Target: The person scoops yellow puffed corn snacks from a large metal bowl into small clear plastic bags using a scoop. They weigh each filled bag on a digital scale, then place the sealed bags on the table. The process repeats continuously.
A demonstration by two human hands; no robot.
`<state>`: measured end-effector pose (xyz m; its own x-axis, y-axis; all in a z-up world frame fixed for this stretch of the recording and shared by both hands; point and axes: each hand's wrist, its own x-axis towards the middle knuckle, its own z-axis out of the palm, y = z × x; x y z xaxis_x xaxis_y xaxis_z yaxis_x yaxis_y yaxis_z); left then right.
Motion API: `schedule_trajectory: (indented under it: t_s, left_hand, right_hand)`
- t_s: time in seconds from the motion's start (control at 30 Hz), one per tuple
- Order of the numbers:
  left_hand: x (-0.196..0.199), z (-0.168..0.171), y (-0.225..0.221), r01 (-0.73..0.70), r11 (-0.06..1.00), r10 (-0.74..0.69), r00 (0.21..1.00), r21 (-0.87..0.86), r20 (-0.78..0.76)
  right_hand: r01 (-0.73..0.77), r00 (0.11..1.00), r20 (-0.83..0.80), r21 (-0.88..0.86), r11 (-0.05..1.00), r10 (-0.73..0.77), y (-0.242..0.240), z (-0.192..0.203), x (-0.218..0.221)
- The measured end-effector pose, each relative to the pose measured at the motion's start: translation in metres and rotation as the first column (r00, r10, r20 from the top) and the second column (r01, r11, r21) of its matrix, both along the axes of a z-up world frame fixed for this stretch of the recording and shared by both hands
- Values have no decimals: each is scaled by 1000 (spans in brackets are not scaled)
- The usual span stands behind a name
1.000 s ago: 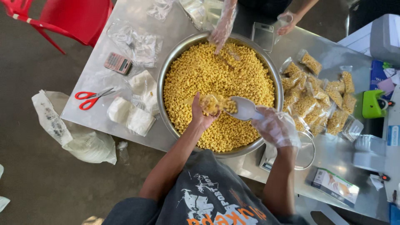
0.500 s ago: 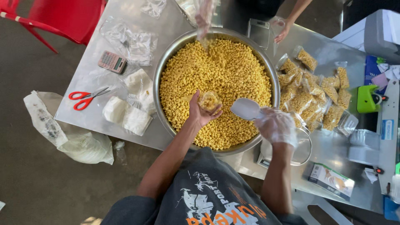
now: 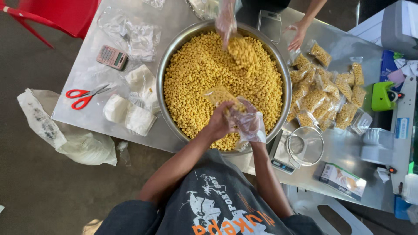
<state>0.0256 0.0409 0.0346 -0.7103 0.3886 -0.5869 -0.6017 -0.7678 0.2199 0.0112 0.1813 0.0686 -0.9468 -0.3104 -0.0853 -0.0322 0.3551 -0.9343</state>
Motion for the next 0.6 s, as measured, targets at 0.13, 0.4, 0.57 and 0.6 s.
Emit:
schedule_trajectory:
  t_s: [0.13, 0.4, 0.57, 0.6]
  left_hand:
    - [-5, -6, -13, -117, 990, 115, 993, 75, 40]
    - [2, -48, -10, -185, 979, 180, 982, 80, 60]
    - [15, -33, -1, -94, 995, 95, 995, 38, -15]
    - [16, -27, -1, -90, 996, 90, 996, 6, -25]
  right_hand:
    - [15, 972, 235, 10, 1000, -17, 3, 13, 4]
    - [192, 907, 417, -280, 941, -61, 19, -7, 8]
    - [68, 995, 43, 355, 933, -90, -2, -11, 2]
    - [96, 990, 59, 393, 915, -129, -7, -9, 1]
